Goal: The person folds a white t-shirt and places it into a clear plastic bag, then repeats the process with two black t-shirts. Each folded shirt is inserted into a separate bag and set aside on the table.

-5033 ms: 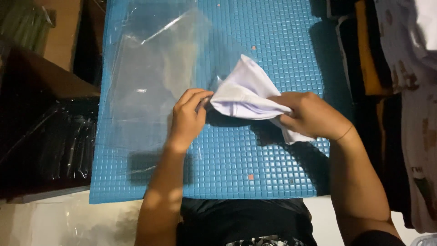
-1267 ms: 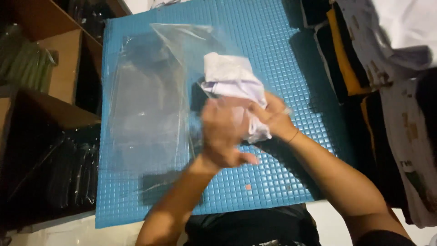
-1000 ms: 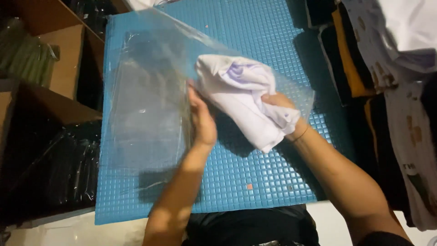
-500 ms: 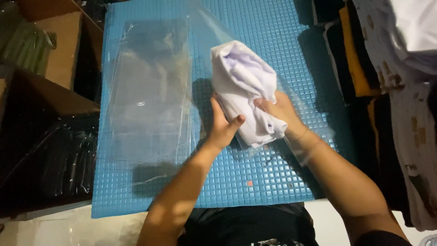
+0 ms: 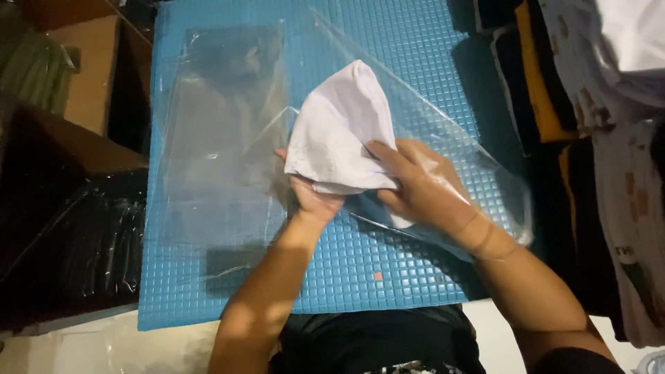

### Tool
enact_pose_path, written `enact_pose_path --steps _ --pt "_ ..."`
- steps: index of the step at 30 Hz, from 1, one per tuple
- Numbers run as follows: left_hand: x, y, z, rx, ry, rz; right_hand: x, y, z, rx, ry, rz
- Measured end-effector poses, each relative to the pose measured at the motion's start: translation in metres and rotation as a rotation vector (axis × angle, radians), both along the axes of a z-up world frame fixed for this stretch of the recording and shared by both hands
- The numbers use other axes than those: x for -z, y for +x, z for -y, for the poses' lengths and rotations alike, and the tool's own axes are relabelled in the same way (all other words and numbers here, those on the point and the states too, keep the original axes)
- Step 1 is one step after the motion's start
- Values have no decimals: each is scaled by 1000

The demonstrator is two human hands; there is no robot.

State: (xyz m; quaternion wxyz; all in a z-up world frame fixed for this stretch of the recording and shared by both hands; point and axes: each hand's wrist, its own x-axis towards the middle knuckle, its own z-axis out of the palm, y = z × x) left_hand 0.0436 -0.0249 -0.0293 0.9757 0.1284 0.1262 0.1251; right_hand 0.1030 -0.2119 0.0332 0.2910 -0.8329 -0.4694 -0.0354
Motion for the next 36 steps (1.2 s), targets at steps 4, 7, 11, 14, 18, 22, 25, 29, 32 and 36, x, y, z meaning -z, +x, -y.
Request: enact_pose_path --steps 4,7,11,14,18,22,25,29,32,36 --pt "6 -2 -2 79 -78 -4 0 13 9 -28 68 48" --pt "14 -2 -8 84 -57 17 -7 15 12 -22 124 22" --pt "1 -6 -20 -43 -5 33 -8 14 14 43 218 -91" --pt "-16 -10 -4 -60 -3 91 2 12 9 92 231 -93" --pt "45 -3 19 13 -119 -27 11 12 6 161 147 -130" --pt "-13 -6 9 -28 -132 -39 4 13 11 191 110 -103" --pt "-10 -6 -31 -225 -17 9 -10 8 7 221 41 -131" --pt "-2 -13 -81 -439 247 -75 -35 4 6 28 46 -287" --pt "7 -20 -103 -526 439 -230 -39 6 4 37 -203 -404" --pt "2 -17 -95 -655 1059 -497 -74 -2 -14 422 -360 -719"
